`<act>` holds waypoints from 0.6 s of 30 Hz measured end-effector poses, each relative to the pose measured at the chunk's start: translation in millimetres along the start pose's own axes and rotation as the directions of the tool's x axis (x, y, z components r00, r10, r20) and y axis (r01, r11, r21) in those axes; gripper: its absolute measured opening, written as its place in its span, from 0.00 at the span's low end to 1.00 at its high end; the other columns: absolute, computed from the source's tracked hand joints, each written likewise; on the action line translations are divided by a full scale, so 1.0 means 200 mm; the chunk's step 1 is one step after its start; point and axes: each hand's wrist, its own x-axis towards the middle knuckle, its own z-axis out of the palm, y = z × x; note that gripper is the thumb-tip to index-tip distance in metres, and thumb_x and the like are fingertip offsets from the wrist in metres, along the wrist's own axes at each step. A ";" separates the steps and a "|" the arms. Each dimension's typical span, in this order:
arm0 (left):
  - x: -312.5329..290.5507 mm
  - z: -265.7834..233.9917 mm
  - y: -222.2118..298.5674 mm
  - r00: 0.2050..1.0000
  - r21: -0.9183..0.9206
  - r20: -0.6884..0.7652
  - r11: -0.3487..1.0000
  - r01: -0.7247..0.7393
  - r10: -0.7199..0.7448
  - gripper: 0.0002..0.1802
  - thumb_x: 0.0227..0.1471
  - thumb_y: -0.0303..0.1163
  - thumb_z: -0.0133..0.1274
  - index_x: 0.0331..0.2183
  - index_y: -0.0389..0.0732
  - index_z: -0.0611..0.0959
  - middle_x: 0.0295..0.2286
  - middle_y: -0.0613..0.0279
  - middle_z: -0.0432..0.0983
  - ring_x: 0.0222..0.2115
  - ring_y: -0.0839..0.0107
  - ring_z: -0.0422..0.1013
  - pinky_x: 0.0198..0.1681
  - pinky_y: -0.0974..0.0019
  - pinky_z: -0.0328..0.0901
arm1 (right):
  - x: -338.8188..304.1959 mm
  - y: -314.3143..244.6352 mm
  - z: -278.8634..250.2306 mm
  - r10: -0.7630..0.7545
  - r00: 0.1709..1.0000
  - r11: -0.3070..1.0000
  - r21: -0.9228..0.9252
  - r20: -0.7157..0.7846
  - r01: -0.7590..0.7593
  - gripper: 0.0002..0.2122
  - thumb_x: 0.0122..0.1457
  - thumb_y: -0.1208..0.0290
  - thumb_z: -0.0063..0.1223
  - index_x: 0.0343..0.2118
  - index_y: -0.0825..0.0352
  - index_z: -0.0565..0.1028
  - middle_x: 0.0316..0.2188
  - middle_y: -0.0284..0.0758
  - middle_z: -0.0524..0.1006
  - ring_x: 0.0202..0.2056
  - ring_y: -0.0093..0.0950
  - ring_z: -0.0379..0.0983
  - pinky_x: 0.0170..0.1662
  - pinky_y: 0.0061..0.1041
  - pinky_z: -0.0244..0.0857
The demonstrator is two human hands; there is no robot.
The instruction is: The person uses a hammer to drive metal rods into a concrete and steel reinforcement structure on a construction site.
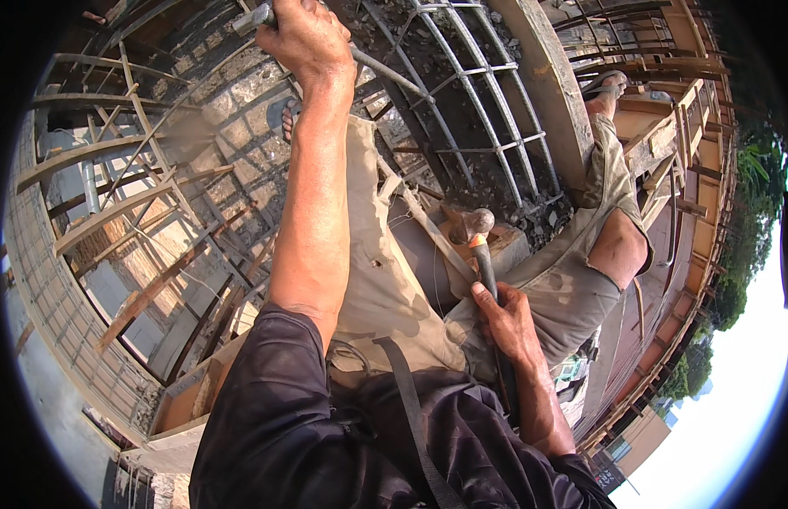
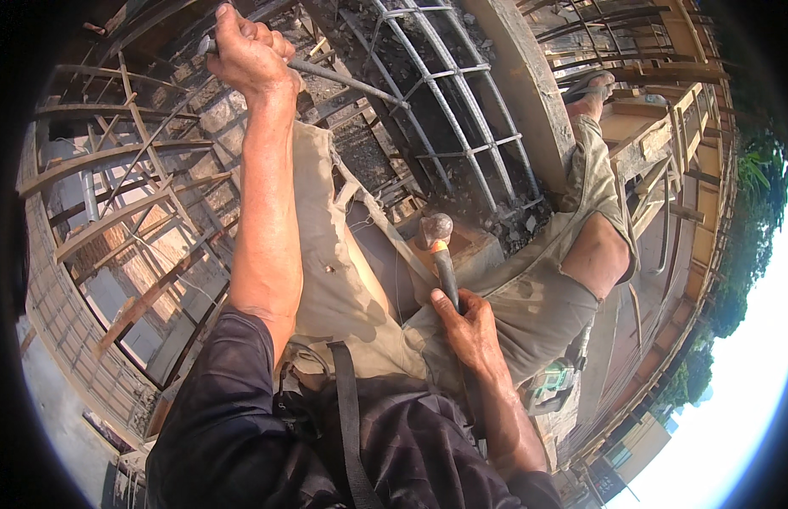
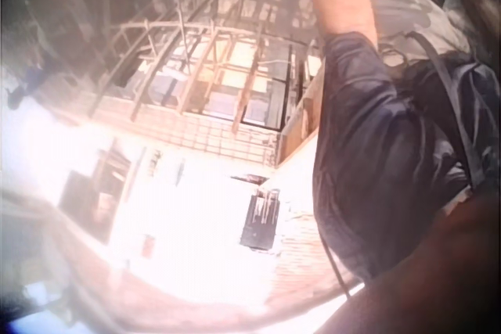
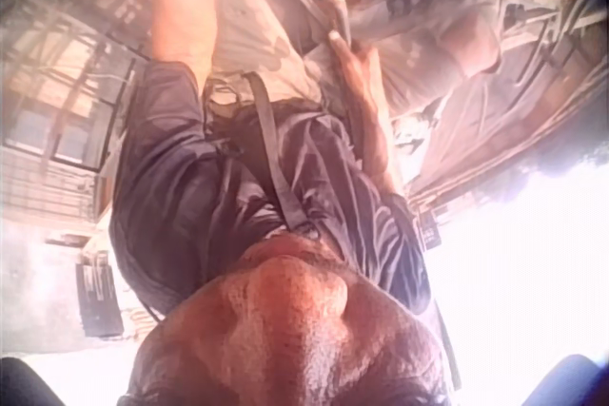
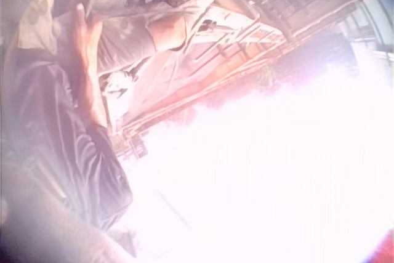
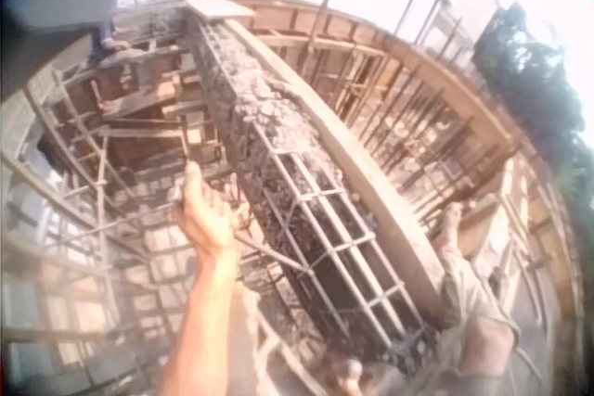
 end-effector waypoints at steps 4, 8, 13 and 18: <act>0.08 -0.06 0.04 0.963 0.173 -0.202 0.974 -0.145 0.179 0.24 0.59 0.46 0.47 0.17 0.49 0.59 0.10 0.72 0.46 0.09 0.79 0.42 0.15 0.66 0.39 | 0.00 0.00 0.01 -0.027 1.000 0.998 -0.054 -0.001 0.027 0.21 0.62 0.52 0.57 0.32 0.71 0.76 0.17 0.23 0.66 0.18 0.14 0.58 0.21 0.21 0.53; 0.09 -0.03 0.13 0.933 0.253 -0.243 0.946 -0.202 0.265 0.24 0.59 0.45 0.48 0.16 0.49 0.59 0.10 0.72 0.47 0.09 0.79 0.44 0.15 0.67 0.40 | 0.00 -0.01 0.02 0.019 1.000 1.000 -0.003 0.010 -0.019 0.21 0.62 0.52 0.56 0.33 0.72 0.76 0.16 0.23 0.66 0.19 0.14 0.58 0.22 0.21 0.53; 0.12 -0.15 -0.03 0.915 0.282 -0.104 0.894 -0.349 0.390 0.26 0.58 0.43 0.51 0.14 0.49 0.60 0.10 0.73 0.49 0.10 0.80 0.47 0.15 0.66 0.44 | 0.00 -0.02 0.02 0.037 0.999 0.999 -0.036 0.003 -0.036 0.22 0.62 0.51 0.56 0.33 0.72 0.76 0.16 0.24 0.66 0.19 0.15 0.59 0.22 0.21 0.53; 0.24 -0.25 -0.41 0.906 0.197 -0.325 0.956 -0.217 0.273 0.20 0.57 0.43 0.54 0.21 0.45 0.67 0.17 0.69 0.60 0.20 0.77 0.59 0.26 0.56 0.51 | 0.01 0.00 0.03 -0.003 1.000 0.991 -0.135 -0.020 0.001 0.25 0.61 0.49 0.56 0.34 0.74 0.77 0.18 0.26 0.68 0.21 0.18 0.62 0.25 0.24 0.57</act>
